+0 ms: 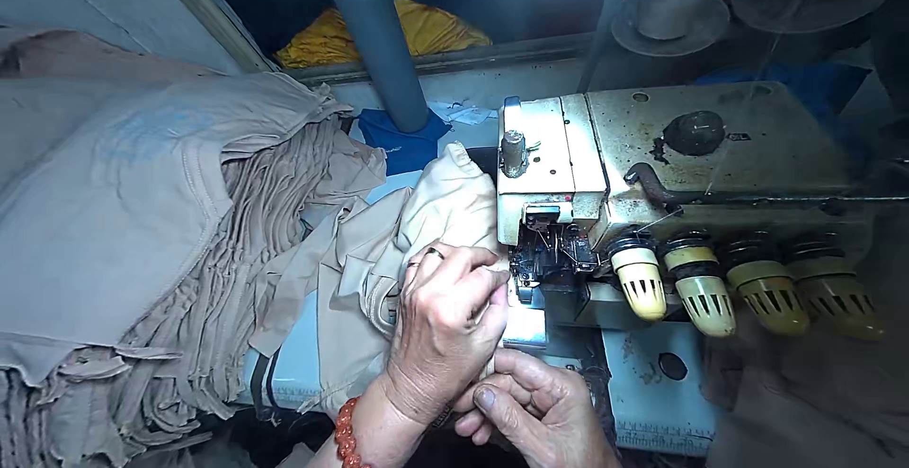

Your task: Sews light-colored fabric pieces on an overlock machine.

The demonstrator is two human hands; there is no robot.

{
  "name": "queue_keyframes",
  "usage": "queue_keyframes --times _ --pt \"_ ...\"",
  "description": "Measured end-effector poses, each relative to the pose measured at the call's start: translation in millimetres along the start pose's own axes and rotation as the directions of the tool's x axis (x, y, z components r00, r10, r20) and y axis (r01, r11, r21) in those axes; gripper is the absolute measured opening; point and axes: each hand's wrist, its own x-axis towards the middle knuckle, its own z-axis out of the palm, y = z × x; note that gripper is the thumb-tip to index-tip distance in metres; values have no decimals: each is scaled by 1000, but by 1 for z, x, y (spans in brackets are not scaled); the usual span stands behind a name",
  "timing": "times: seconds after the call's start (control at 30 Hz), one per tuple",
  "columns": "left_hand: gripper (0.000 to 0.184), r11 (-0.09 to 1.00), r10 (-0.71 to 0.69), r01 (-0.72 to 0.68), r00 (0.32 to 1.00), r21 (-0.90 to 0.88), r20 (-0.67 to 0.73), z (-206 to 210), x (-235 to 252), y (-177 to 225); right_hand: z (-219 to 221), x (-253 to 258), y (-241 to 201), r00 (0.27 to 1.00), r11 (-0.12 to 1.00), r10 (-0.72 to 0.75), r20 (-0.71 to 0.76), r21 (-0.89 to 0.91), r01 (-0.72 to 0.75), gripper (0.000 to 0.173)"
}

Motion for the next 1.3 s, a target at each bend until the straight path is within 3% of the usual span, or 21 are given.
queue_keyframes --times 0.1,0.17,0.27,0.33,0.4,0.47,0.53,0.7,0.8,0.97,1.03,1.07,1.17,1.2,1.27,1.3 --pt "16 985 -172 172 985 19 -18 -10 -12 0 -7 -4 -6 999 987 1 39 -159 6 17" --pt "16 979 -204 203 979 -15 -7 -22 -29 4 -14 -6 -3 987 925 -153 38 -346 157 24" --pt "12 940 -156 220 957 -259 246 -48 -52 32 -28 -4 4 939 791 -308 151 -508 341 45" --pt "12 895 -107 257 917 -364 386 -59 -56 45 -41 -5 2 939 793 -287 189 -503 344 34" --pt "20 929 -129 224 942 -294 311 -66 -52 30 -62 -10 -3 957 788 -283 70 -551 274 19" --pt "36 986 -120 139 973 -88 196 -65 -45 -6 -86 -15 -12 948 776 -311 -74 -596 208 16" --pt "42 992 -123 119 975 36 182 -61 -41 -33 -99 -20 -22 926 795 -330 -184 -582 168 13" --pt "15 951 -225 258 955 -169 192 -67 -35 -53 -102 -29 -34 950 903 -254 -180 -395 166 15" --pt "7 912 -233 292 947 -289 221 -82 -35 -60 -103 -29 -32 946 912 -248 -210 -379 155 17" --pt "4 957 -212 228 971 -177 108 -105 -39 -69 -114 -32 -34 909 825 -339 -242 -541 163 23" --pt "5 977 -175 185 980 -108 92 -105 -37 -59 -106 -33 -39 913 789 -363 -185 -582 196 19" --pt "9 978 -151 169 977 -121 148 -104 -34 -45 -97 -34 -43 925 772 -362 -116 -593 228 16" --pt "49 941 65 103 881 -323 469 -91 -30 18 -63 -37 -54 908 802 -395 143 -429 416 11" --pt "45 923 153 54 856 -380 493 -82 -30 34 -53 -36 -56 887 822 -427 175 -333 462 14" --pt "12 901 232 -69 911 -428 342 -63 -25 53 -40 -36 -55 888 856 -428 167 -239 458 35" --pt "11 881 222 -79 939 -466 261 -60 -19 65 -40 -36 -47 896 855 -414 161 -269 443 48"
